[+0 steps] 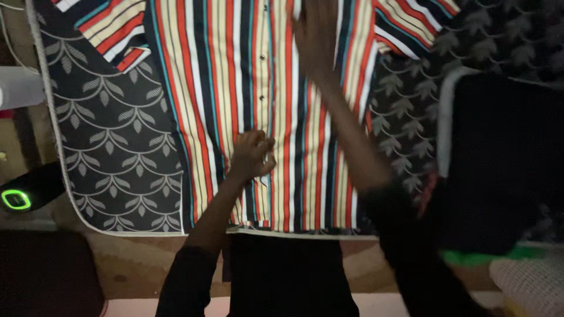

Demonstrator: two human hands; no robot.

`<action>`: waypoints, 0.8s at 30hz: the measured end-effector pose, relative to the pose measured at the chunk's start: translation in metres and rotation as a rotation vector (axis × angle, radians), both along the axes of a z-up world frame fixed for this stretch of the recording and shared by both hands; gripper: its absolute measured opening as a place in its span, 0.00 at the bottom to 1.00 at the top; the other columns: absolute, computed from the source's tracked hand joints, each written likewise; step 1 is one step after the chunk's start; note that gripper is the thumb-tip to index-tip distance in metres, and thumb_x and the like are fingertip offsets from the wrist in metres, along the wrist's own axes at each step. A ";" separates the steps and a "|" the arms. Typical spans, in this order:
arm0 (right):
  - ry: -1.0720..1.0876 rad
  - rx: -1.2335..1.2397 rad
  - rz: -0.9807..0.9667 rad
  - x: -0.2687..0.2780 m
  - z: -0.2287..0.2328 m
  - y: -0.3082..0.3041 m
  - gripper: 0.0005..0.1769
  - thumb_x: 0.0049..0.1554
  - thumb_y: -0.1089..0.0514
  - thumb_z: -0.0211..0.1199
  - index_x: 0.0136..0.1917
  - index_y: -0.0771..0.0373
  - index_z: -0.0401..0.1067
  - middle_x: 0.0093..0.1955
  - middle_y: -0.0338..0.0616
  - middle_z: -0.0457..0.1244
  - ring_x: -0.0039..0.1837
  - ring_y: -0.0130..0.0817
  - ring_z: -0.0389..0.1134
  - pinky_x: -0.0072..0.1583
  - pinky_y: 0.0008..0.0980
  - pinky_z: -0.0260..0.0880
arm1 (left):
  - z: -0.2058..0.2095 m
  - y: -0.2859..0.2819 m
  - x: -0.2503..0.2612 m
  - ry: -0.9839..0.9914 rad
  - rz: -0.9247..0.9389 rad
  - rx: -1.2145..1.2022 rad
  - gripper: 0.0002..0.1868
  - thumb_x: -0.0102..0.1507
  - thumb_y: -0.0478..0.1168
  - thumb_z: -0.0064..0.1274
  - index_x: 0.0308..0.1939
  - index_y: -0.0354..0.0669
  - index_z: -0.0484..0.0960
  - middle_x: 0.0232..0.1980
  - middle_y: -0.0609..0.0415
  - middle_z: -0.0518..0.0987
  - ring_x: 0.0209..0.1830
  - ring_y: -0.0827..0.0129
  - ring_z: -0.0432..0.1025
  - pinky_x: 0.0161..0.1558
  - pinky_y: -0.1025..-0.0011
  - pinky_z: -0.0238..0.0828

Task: The person folds a striped short-sleeve shirt and a white sleeveless top on a patterned mattress. They smooth each garment, fold sleeves and sides, then fold the body into a compact rectangle and place it aside.

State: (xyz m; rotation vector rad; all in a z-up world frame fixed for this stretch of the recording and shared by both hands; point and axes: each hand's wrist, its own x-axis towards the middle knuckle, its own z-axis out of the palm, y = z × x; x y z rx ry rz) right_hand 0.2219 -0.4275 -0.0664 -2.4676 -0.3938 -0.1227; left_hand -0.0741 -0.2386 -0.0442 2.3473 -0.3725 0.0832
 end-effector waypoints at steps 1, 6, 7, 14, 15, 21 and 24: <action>0.013 0.054 -0.025 -0.059 0.020 -0.007 0.17 0.70 0.54 0.59 0.68 0.63 0.66 0.67 0.52 0.58 0.72 0.48 0.56 0.73 0.49 0.52 | 0.003 -0.001 0.000 0.034 -0.004 0.025 0.20 0.54 0.45 0.54 0.49 0.46 0.77 0.48 0.46 0.71 0.50 0.53 0.69 0.52 0.51 0.63; 0.387 0.025 -0.296 -0.338 0.123 -0.079 0.26 0.68 0.55 0.59 0.77 0.63 0.64 0.79 0.54 0.57 0.81 0.56 0.53 0.79 0.54 0.49 | 0.038 -0.007 0.010 0.189 0.031 0.027 0.18 0.53 0.44 0.57 0.46 0.47 0.79 0.45 0.48 0.74 0.50 0.56 0.68 0.55 0.50 0.64; 0.361 0.457 -0.457 -0.375 0.135 -0.095 0.30 0.68 0.51 0.58 0.77 0.64 0.57 0.75 0.55 0.60 0.76 0.49 0.62 0.76 0.47 0.62 | 0.051 -0.007 0.012 0.173 0.079 -0.072 0.14 0.55 0.43 0.58 0.44 0.47 0.78 0.45 0.50 0.75 0.50 0.58 0.69 0.57 0.51 0.65; 0.272 0.118 -0.451 -0.503 0.178 -0.200 0.19 0.71 0.53 0.59 0.62 0.73 0.70 0.57 0.57 0.65 0.59 0.47 0.66 0.57 0.48 0.66 | 0.123 0.031 0.008 0.462 0.704 -1.529 0.08 0.64 0.41 0.53 0.47 0.48 0.80 0.36 0.53 0.79 0.35 0.68 0.74 0.41 0.67 0.74; 0.326 0.189 -0.473 -0.500 0.175 -0.203 0.17 0.70 0.53 0.58 0.61 0.72 0.70 0.53 0.54 0.64 0.54 0.45 0.66 0.55 0.46 0.66 | 0.127 0.046 0.001 0.381 0.795 -1.602 0.09 0.62 0.41 0.54 0.47 0.48 0.79 0.36 0.55 0.79 0.35 0.70 0.76 0.41 0.69 0.76; -0.084 -0.114 0.251 -0.447 0.176 -0.133 0.11 0.63 0.60 0.62 0.56 0.68 0.71 0.50 0.55 0.67 0.54 0.54 0.69 0.52 0.49 0.72 | 0.146 0.059 -0.150 0.727 0.616 -0.872 0.10 0.69 0.46 0.52 0.44 0.44 0.79 0.36 0.60 0.74 0.36 0.71 0.71 0.36 0.70 0.72; 0.303 0.040 0.415 -0.440 0.183 -0.056 0.18 0.57 0.58 0.68 0.57 0.70 0.73 0.46 0.55 0.66 0.51 0.52 0.67 0.51 0.49 0.69 | 0.148 0.011 -0.188 0.221 -0.108 0.033 0.13 0.62 0.44 0.61 0.49 0.51 0.81 0.45 0.57 0.78 0.43 0.63 0.74 0.41 0.64 0.71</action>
